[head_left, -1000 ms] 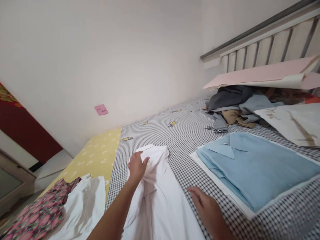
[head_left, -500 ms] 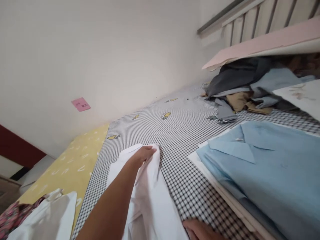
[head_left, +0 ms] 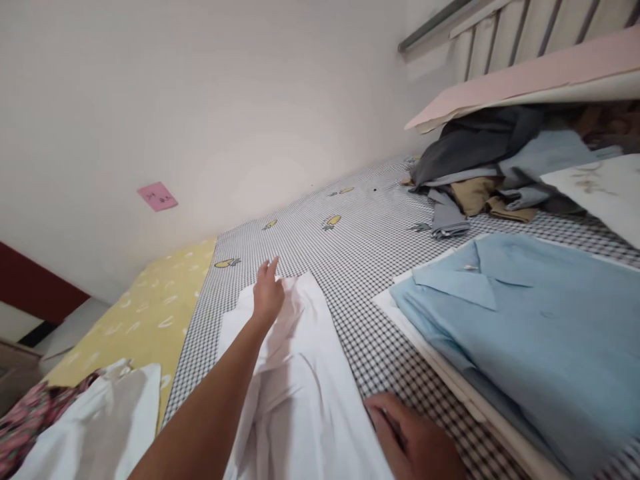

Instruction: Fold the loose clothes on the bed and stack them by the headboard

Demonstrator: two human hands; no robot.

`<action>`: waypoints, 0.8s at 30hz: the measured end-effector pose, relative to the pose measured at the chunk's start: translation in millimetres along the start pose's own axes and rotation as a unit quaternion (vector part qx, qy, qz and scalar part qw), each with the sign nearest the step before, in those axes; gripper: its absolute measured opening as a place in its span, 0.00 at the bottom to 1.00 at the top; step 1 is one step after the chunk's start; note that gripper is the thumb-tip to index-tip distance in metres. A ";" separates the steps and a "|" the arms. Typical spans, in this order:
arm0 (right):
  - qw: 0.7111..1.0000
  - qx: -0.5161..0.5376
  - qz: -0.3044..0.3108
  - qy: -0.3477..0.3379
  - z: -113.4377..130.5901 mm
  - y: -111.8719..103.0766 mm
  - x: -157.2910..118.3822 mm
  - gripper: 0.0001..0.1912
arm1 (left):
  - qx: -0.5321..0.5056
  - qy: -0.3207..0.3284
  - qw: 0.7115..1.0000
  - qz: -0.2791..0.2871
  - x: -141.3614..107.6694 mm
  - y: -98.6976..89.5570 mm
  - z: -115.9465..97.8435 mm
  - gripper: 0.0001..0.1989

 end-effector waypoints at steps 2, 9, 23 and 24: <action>0.999 0.031 -0.003 -0.011 5.3 -8.6 2.7 0.16 | 0.061 0.054 0.996 0.021 -41.9 -1.3 -20.1 0.25; 0.958 0.284 0.034 -0.015 5.2 -25.7 0.1 0.17 | -0.006 0.108 0.980 0.168 -269.7 64.4 -22.4 0.16; 0.893 0.368 0.088 0.245 -89.8 25.7 -198.9 0.31 | -0.088 -0.162 0.981 -0.057 -496.6 89.2 55.8 0.19; 0.879 0.383 0.118 0.260 -89.5 32.2 -204.5 0.32 | -0.023 -0.169 0.980 -0.100 -496.8 66.8 50.9 0.19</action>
Point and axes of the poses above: each hand's wrist, its own x-axis towards the middle knuckle, its own y-axis out of the palm, z = x × y, the point moved 8 cm from there along x, towards the middle knuckle, and after that the axes turned 15 degrees about z, right-handed, at the moved point
